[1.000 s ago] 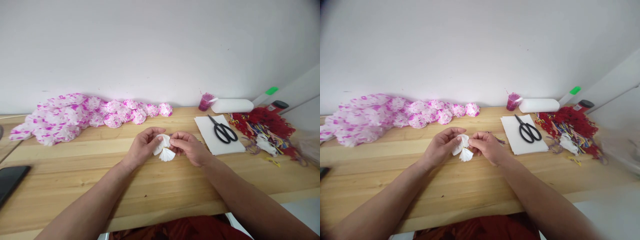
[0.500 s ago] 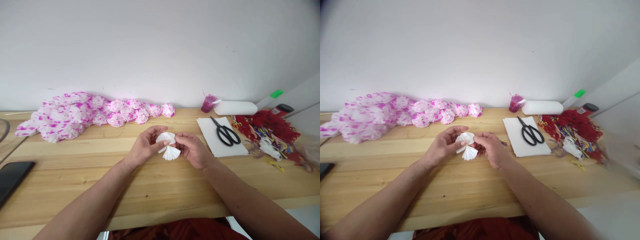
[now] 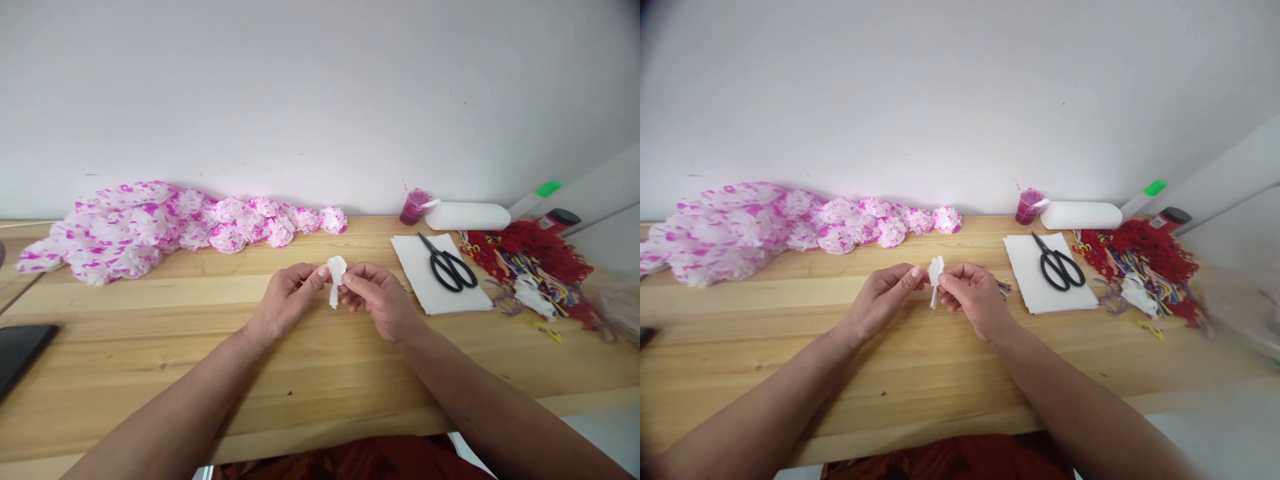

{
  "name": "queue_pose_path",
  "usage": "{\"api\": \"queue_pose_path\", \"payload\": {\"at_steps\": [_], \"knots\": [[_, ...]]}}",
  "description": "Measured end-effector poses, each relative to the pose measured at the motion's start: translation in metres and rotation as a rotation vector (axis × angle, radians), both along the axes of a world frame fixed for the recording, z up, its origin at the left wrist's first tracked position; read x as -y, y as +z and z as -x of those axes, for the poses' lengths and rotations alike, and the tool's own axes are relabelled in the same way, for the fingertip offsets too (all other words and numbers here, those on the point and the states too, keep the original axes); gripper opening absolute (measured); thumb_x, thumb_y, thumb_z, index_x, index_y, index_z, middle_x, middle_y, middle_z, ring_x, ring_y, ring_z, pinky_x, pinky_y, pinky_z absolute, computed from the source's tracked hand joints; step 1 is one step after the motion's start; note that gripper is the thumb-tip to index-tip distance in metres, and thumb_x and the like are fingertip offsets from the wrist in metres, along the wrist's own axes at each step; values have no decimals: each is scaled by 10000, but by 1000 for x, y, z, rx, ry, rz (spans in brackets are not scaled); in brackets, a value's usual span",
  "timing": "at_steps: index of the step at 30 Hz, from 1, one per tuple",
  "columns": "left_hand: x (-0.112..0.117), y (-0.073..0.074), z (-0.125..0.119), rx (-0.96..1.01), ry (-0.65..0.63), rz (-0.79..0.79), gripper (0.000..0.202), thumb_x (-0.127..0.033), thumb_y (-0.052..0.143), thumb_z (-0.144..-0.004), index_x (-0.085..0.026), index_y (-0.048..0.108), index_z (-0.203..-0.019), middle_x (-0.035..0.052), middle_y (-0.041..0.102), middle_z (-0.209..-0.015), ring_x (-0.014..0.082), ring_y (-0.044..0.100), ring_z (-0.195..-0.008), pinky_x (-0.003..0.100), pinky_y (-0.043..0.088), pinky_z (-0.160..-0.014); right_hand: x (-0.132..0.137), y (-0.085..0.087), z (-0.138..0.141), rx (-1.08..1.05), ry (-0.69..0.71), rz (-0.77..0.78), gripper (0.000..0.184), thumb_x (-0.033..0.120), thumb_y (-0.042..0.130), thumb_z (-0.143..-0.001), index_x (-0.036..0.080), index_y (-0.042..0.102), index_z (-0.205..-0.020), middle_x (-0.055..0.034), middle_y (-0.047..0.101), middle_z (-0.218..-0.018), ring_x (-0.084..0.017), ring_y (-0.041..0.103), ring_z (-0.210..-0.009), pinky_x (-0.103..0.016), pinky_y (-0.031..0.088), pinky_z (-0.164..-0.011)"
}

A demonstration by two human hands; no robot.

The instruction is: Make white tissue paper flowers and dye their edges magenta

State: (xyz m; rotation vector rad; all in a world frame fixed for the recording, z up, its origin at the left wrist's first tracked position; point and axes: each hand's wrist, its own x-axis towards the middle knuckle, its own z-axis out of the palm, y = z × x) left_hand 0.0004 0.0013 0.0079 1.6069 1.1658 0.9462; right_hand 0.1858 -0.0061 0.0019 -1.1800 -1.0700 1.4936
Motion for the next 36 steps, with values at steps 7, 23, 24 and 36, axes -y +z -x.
{"api": "queue_pose_path", "payload": {"at_steps": [7, 23, 24, 36], "knots": [[0, -2, -4, 60, 12, 88, 304, -458, 703, -825, -155, 710, -815, 16, 663, -737, 128, 517, -636, 248, 388, -588, 8, -2, 2, 327, 2, -330, 183, 311, 666, -865, 197, 598, -740, 2, 634, -689, -125, 562, -627, -264, 451, -600], [8, 3, -2, -160, -4, -154, 199, -324, 660, -850, -151, 673, -753, 7, 659, -740, 138, 567, -713, 253, 410, -655, 7, -3, 3, 272, 47, -301, 192, 307, 642, -872, 185, 571, -741, 16, 566, -686, -112, 492, -620, -251, 400, -580], [8, 2, -3, -165, -4, -167, 175, -301, 657, -844, -150, 676, -757, 9, 665, -746, 142, 578, -721, 254, 419, -668, 7, -3, 3, 294, 43, -314, 187, 303, 640, -872, 185, 573, -743, 13, 572, -693, -114, 497, -624, -253, 404, -584], [4, 5, -4, -69, -74, 107, 258, -367, 627, -867, -138, 673, -759, -24, 595, -657, 93, 446, -589, 217, 336, -525, 6, 0, 0, 228, 136, -238, 205, 331, 620, -890, 186, 558, -760, 17, 568, -680, -106, 491, -611, -245, 406, -565]]}}
